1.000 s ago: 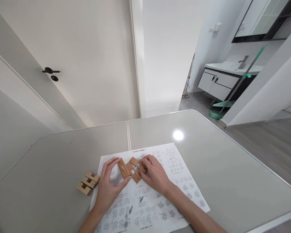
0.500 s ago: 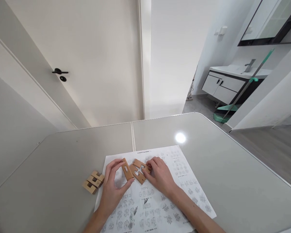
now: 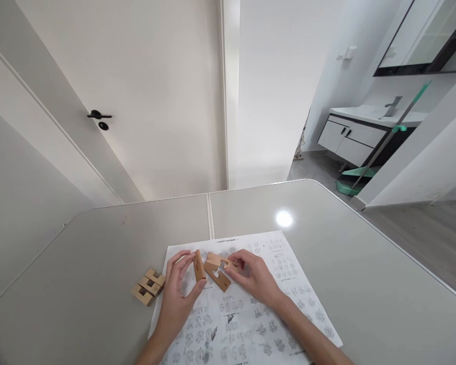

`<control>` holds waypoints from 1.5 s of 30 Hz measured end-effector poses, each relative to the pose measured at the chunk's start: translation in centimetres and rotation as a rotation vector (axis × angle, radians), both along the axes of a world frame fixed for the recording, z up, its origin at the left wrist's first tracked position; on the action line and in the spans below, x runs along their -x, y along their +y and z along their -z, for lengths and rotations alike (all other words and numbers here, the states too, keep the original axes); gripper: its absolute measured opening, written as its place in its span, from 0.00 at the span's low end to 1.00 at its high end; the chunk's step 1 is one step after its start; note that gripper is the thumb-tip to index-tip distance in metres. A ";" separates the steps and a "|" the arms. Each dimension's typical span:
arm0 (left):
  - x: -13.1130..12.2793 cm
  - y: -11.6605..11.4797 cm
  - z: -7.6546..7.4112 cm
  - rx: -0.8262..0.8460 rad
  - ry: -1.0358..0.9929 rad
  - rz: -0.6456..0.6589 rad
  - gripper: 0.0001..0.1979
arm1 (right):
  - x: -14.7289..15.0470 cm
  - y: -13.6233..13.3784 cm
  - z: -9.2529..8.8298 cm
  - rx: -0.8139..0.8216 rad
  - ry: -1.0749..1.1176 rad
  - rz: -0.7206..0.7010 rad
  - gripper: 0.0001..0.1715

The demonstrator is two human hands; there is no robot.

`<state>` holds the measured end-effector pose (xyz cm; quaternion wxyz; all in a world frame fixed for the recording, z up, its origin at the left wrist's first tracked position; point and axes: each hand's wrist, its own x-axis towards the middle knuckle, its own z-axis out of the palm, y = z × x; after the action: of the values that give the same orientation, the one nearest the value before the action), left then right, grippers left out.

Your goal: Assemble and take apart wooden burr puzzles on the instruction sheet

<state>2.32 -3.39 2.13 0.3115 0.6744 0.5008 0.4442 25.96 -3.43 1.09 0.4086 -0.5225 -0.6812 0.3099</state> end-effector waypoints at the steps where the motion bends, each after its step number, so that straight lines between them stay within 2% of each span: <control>1: 0.0 0.1 0.1 0.024 -0.057 0.011 0.23 | 0.1 -0.1 -0.1 0.004 0.017 -0.020 0.12; 5: -0.1 0.3 0.3 0.051 -0.231 0.057 0.22 | 0.6 -0.6 -0.1 0.026 0.048 -0.052 0.13; 9: -0.2 0.3 0.0 0.085 -0.292 0.116 0.22 | 0.8 -0.8 -0.2 0.023 0.049 -0.048 0.13; 17: -0.1 0.0 -0.7 0.188 -0.258 0.210 0.31 | 0.6 -0.7 -0.6 0.006 0.023 -0.046 0.12; 23: 0.2 0.0 -1.1 0.216 -0.306 0.222 0.32 | 0.3 -0.7 -1.1 0.001 -0.001 -0.087 0.09; 38: 1.4 0.3 -1.3 0.215 -0.141 0.308 0.36 | -0.1 -0.7 -1.3 0.034 0.008 -0.147 0.09; 45: 1.5 0.3 -1.3 0.218 -0.145 0.322 0.36 | -0.2 -0.8 -1.5 0.056 0.023 -0.169 0.10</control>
<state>0.78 -3.11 3.48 0.4847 0.6742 0.4080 0.3795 26.15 -4.26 2.55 0.3741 -0.4706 -0.7092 0.3682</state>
